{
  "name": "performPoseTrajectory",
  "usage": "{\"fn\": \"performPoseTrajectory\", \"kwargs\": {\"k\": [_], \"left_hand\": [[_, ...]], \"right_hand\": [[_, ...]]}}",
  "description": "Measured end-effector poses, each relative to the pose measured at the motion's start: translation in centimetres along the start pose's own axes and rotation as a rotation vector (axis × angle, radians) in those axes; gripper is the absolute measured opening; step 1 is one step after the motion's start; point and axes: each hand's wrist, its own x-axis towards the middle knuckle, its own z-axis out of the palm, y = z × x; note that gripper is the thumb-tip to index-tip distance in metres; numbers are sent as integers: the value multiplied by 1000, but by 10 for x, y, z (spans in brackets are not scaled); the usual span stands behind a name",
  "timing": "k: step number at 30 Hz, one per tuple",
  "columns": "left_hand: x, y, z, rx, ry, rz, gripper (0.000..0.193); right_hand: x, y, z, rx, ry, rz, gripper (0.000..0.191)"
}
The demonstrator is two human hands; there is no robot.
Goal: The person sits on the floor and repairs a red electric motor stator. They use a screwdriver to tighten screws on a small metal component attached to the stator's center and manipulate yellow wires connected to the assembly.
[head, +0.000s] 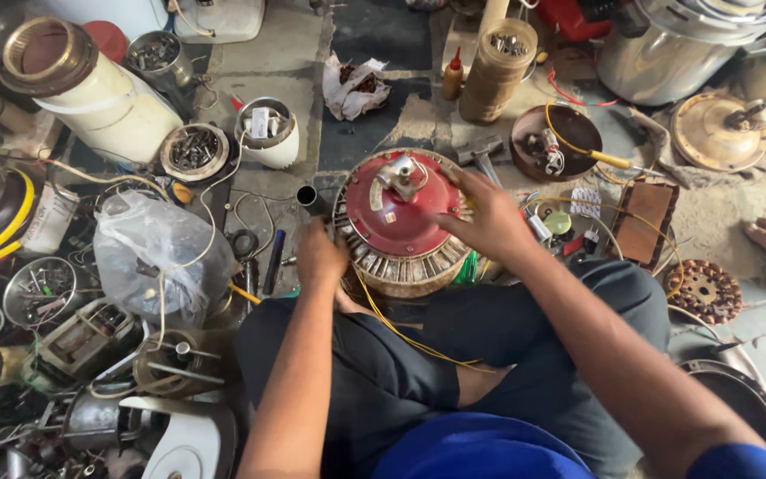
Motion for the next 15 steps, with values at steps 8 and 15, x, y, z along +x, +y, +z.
{"fn": "performPoseTrajectory", "kwargs": {"k": [8,15], "left_hand": [[12,-6,-12,-119,-115,-97,42],[37,-28,-12,-303,94,-116,27]], "right_hand": [[115,-27,1,-92,-552,-180,73],[89,-43,-5,-467,-469,293,64]]}}
